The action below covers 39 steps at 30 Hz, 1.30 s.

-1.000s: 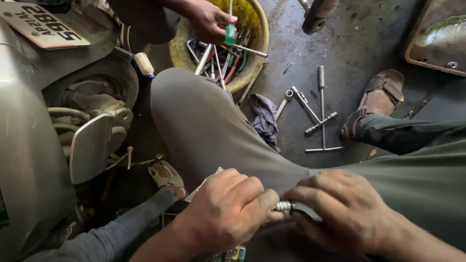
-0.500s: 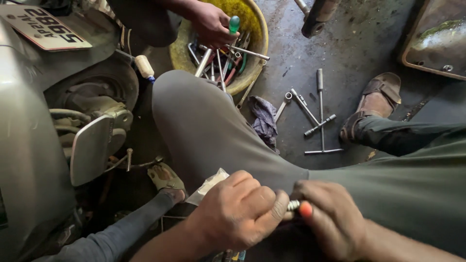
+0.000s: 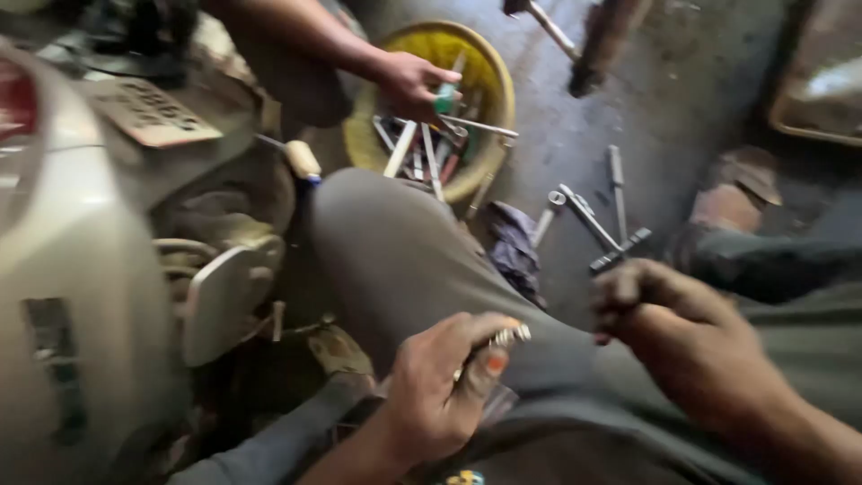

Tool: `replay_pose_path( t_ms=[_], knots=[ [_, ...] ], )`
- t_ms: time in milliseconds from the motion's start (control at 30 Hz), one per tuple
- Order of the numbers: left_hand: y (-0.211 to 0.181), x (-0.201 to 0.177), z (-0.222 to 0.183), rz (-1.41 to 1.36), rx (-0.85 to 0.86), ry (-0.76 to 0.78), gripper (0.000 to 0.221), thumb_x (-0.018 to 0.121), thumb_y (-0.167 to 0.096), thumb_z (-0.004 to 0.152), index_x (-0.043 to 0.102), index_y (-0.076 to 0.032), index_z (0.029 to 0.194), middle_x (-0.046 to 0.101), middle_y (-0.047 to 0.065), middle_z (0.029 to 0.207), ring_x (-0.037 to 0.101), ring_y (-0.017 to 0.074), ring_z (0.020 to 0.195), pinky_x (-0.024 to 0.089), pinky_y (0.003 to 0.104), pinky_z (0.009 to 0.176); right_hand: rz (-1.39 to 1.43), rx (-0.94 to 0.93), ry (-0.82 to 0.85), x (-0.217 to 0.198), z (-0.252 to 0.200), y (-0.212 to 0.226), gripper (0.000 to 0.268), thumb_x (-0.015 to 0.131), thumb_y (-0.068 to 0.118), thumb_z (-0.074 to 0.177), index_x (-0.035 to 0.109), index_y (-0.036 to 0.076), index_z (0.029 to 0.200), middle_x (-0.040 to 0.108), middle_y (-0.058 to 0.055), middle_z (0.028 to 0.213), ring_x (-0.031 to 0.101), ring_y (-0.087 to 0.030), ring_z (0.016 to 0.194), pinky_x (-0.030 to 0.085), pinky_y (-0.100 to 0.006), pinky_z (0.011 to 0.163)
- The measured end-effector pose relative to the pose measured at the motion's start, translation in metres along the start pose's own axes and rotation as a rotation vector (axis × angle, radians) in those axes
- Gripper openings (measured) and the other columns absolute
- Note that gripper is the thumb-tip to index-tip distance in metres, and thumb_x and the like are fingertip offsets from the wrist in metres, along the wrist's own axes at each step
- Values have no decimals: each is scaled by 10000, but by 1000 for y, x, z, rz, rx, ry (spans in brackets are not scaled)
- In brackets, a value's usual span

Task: The recorder unpacks a new spark plug from its plastic packaging and prepares it for installation in a motorcycle.

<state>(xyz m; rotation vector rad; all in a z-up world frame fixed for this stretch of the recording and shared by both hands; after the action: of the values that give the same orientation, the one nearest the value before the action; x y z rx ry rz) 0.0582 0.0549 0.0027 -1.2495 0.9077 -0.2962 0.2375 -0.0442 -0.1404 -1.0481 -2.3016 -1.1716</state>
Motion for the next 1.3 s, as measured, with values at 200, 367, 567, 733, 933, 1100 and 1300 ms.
replay_pose_path(
  t_ms=[200, 367, 567, 733, 933, 1100, 1300],
  knots=[
    [54, 17, -21, -836, -487, -34, 319, 504, -265, 1109, 503, -1, 1287, 713, 120, 900, 670, 147, 734, 557, 293, 702, -99, 94, -12, -1, -1, -5, 132, 579, -34, 906, 632, -61, 1025, 686, -162, 1073, 667, -232, 919, 545, -411, 853],
    [53, 18, -15, -953, -485, -65, 259, 537, -218, 1077, 494, -3, 1215, 714, 135, 1007, 687, 164, 845, 580, 317, 787, -141, 125, 77, -4, 7, -12, 200, 550, 52, 1023, 640, -42, 1174, 729, -217, 1129, 715, -268, 908, 584, -425, 803],
    [59, 10, 4, -751, -388, -49, 233, 647, -137, 1066, 617, 43, 1210, 649, 84, 1033, 610, 130, 904, 533, 300, 831, -552, 74, 99, 10, 19, 31, 213, 604, 32, 1002, 710, -11, 1181, 777, -151, 1139, 765, -206, 985, 598, -386, 871],
    [49, 7, 46, -870, -417, 21, 244, 639, -117, 1053, 605, 34, 1242, 676, 94, 999, 648, 151, 908, 547, 309, 866, -732, -61, 135, 32, 29, 84, 240, 608, 14, 968, 780, 7, 1135, 810, -107, 1090, 813, -175, 977, 595, -362, 878],
    [53, 10, 100, -862, -399, 148, 290, 642, -87, 1012, 562, 10, 1273, 699, 103, 1080, 687, 176, 995, 574, 339, 917, -916, -95, -93, 21, 56, 129, 249, 648, 10, 962, 813, 31, 1149, 836, -135, 984, 755, -201, 903, 637, -362, 862],
    [80, 25, 132, -853, -356, 226, 268, 697, -78, 1005, 566, 19, 1218, 695, 113, 1125, 704, 184, 1048, 607, 346, 968, -819, -183, -150, 16, 65, 158, 234, 616, 5, 912, 739, 16, 1111, 801, -83, 1115, 771, -169, 1013, 567, -340, 900],
    [110, 39, 133, -792, -374, 297, 265, 703, -87, 989, 590, 9, 1209, 714, 105, 1105, 708, 147, 1004, 597, 326, 912, -586, -186, -36, 4, 80, 152, 249, 567, -2, 988, 679, -16, 1210, 764, -164, 1112, 747, -246, 995, 622, -382, 897]
  ],
)
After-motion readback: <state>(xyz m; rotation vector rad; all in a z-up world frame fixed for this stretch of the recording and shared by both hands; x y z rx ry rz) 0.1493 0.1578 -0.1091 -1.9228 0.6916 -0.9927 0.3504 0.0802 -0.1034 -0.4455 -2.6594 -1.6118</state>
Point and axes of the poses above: each hand's wrist, its own z-axis towards the middle knuckle, its own x-axis out of the palm, y = z × x, the point moved 8 cm from there along z, towards the middle knuckle
